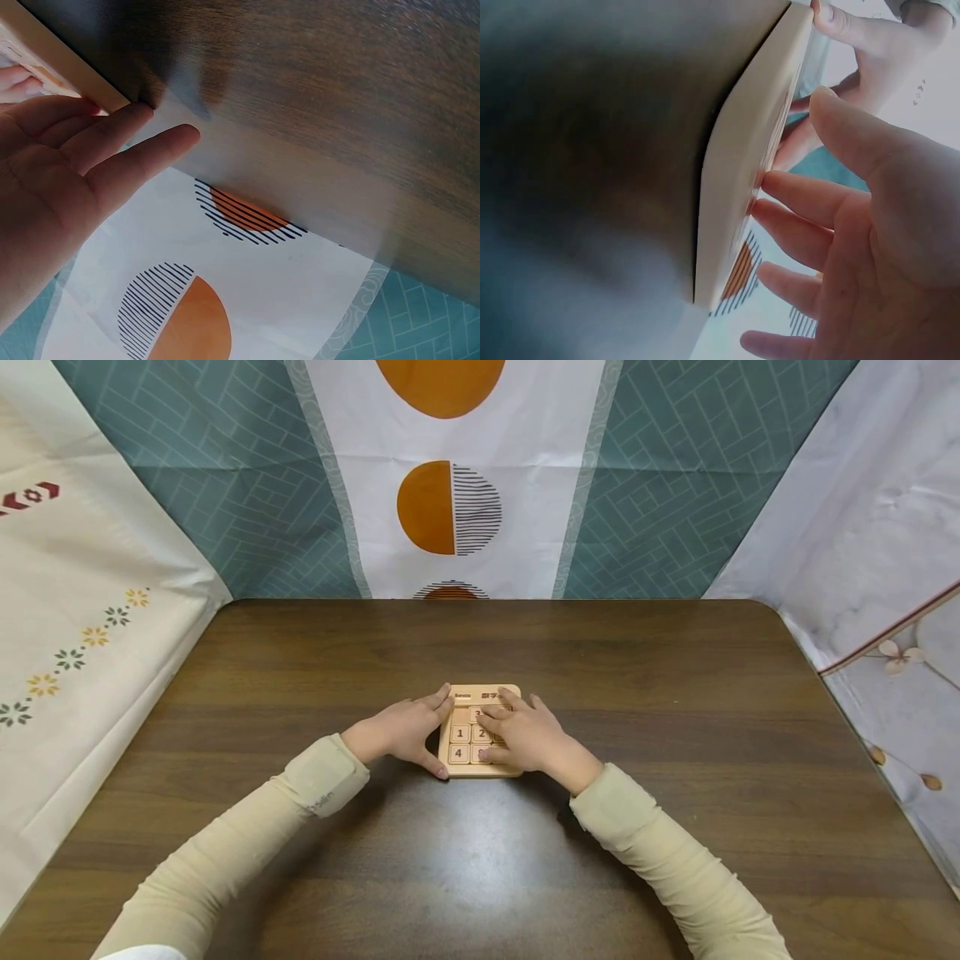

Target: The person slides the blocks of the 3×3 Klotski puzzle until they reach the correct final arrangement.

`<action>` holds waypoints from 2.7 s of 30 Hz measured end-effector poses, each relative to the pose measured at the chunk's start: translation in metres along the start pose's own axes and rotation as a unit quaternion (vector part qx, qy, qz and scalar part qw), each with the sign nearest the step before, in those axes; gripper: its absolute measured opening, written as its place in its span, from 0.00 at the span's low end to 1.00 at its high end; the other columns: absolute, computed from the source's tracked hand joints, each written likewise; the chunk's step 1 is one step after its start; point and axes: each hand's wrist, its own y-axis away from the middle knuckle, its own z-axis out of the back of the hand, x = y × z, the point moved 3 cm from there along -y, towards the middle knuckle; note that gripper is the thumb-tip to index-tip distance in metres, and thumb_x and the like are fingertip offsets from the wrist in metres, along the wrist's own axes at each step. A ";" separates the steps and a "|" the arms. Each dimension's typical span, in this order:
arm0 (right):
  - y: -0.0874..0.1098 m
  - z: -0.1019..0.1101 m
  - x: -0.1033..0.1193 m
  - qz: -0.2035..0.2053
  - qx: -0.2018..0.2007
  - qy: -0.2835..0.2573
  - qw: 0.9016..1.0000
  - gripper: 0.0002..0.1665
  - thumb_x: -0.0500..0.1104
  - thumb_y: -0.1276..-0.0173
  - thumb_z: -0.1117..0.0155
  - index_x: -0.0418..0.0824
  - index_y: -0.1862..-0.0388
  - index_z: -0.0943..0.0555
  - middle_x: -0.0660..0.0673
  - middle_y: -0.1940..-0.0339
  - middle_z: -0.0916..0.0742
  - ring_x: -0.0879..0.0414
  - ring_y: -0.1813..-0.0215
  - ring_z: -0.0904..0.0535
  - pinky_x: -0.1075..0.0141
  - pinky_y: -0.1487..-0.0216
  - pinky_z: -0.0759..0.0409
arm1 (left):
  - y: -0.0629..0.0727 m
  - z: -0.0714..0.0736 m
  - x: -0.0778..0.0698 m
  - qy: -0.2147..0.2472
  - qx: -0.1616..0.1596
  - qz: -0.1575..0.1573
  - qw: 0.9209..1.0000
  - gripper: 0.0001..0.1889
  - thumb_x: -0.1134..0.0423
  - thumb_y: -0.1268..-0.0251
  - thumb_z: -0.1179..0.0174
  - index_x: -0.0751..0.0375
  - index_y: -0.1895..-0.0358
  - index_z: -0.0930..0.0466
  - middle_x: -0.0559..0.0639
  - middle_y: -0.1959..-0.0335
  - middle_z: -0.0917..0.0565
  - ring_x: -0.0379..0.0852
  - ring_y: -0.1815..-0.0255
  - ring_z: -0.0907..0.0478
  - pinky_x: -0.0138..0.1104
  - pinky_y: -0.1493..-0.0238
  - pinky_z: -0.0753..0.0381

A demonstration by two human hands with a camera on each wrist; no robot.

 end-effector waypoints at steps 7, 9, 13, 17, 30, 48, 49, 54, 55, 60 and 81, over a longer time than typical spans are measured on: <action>-0.009 -0.001 0.011 0.002 -0.006 0.014 1.000 0.37 0.61 0.38 0.44 0.43 0.35 0.32 0.47 0.34 0.30 0.44 0.30 0.47 0.40 0.39 0.46 | 0.000 0.000 0.000 0.001 -0.003 0.000 1.000 0.62 0.30 0.63 0.37 0.73 0.32 0.52 0.67 0.30 0.57 0.55 0.31 0.49 0.54 0.42 0.39; -0.012 -0.002 0.013 0.001 -0.002 0.013 1.000 0.38 0.61 0.38 0.44 0.43 0.34 0.32 0.47 0.33 0.31 0.44 0.30 0.48 0.40 0.39 0.46 | 0.000 0.000 0.000 0.000 -0.003 -0.001 1.000 0.62 0.30 0.63 0.37 0.73 0.32 0.52 0.68 0.30 0.57 0.55 0.31 0.49 0.54 0.42 0.39; -0.013 -0.001 0.016 -0.001 0.009 0.011 1.000 0.39 0.62 0.38 0.45 0.43 0.33 0.34 0.47 0.32 0.32 0.45 0.29 0.49 0.40 0.39 0.47 | -0.001 0.000 0.000 -0.001 -0.001 0.000 1.000 0.63 0.30 0.64 0.37 0.73 0.31 0.52 0.67 0.30 0.57 0.55 0.31 0.49 0.54 0.41 0.39; -0.005 0.002 0.016 0.004 0.002 0.015 1.000 0.37 0.61 0.37 0.44 0.43 0.35 0.32 0.47 0.33 0.31 0.45 0.30 0.47 0.40 0.39 0.45 | -0.001 -0.001 0.000 0.001 -0.001 0.002 1.000 0.63 0.30 0.64 0.37 0.73 0.31 0.52 0.67 0.30 0.57 0.55 0.31 0.50 0.54 0.41 0.39; 0.009 0.000 0.009 0.019 -0.014 0.028 0.999 0.33 0.61 0.38 0.44 0.44 0.39 0.27 0.46 0.37 0.27 0.43 0.31 0.43 0.38 0.41 0.44 | -0.002 -0.002 0.001 0.003 -0.003 0.005 1.000 0.63 0.31 0.63 0.36 0.73 0.31 0.52 0.67 0.30 0.58 0.55 0.31 0.49 0.53 0.41 0.40; 0.021 0.004 -0.003 0.004 -0.020 0.023 1.000 0.32 0.58 0.37 0.43 0.44 0.38 0.27 0.45 0.37 0.27 0.42 0.31 0.44 0.38 0.41 0.45 | -0.002 -0.004 0.001 0.004 0.000 0.008 1.000 0.63 0.31 0.64 0.36 0.72 0.31 0.53 0.66 0.29 0.58 0.54 0.30 0.51 0.53 0.40 0.41; 0.024 0.004 -0.003 0.002 -0.023 0.027 0.999 0.31 0.58 0.38 0.42 0.44 0.40 0.26 0.45 0.38 0.26 0.42 0.32 0.43 0.38 0.41 0.44 | -0.002 -0.004 0.001 0.003 0.000 0.008 1.000 0.63 0.31 0.64 0.36 0.72 0.31 0.53 0.66 0.29 0.58 0.54 0.30 0.51 0.53 0.40 0.41; 0.033 0.004 -0.003 0.000 -0.033 0.031 0.999 0.29 0.58 0.38 0.41 0.43 0.43 0.23 0.44 0.41 0.23 0.41 0.32 0.42 0.37 0.43 0.43 | -0.001 -0.003 0.001 0.002 0.001 0.010 1.000 0.63 0.31 0.64 0.36 0.72 0.31 0.54 0.66 0.29 0.59 0.54 0.30 0.52 0.52 0.39 0.41; 0.033 0.003 -0.003 0.001 -0.034 0.030 0.999 0.29 0.58 0.38 0.41 0.43 0.42 0.23 0.44 0.40 0.24 0.41 0.32 0.42 0.37 0.43 0.43 | -0.001 -0.003 0.001 0.002 0.001 0.010 1.000 0.63 0.31 0.64 0.36 0.72 0.31 0.54 0.66 0.29 0.59 0.54 0.30 0.52 0.53 0.39 0.41; 0.027 -0.003 0.002 0.002 -0.039 0.031 0.999 0.31 0.60 0.39 0.41 0.44 0.41 0.24 0.45 0.38 0.26 0.41 0.32 0.43 0.37 0.42 0.43 | -0.001 -0.003 0.001 0.008 0.007 0.013 1.000 0.63 0.31 0.63 0.36 0.72 0.31 0.54 0.66 0.29 0.59 0.54 0.30 0.52 0.53 0.39 0.42; 0.021 -0.006 -0.006 -0.036 -0.012 0.015 0.999 0.38 0.61 0.37 0.46 0.41 0.34 0.34 0.44 0.33 0.32 0.42 0.30 0.47 0.38 0.41 0.45 | -0.002 -0.002 0.000 0.011 0.006 0.009 1.000 0.63 0.31 0.63 0.36 0.72 0.31 0.54 0.66 0.29 0.59 0.53 0.30 0.52 0.54 0.39 0.42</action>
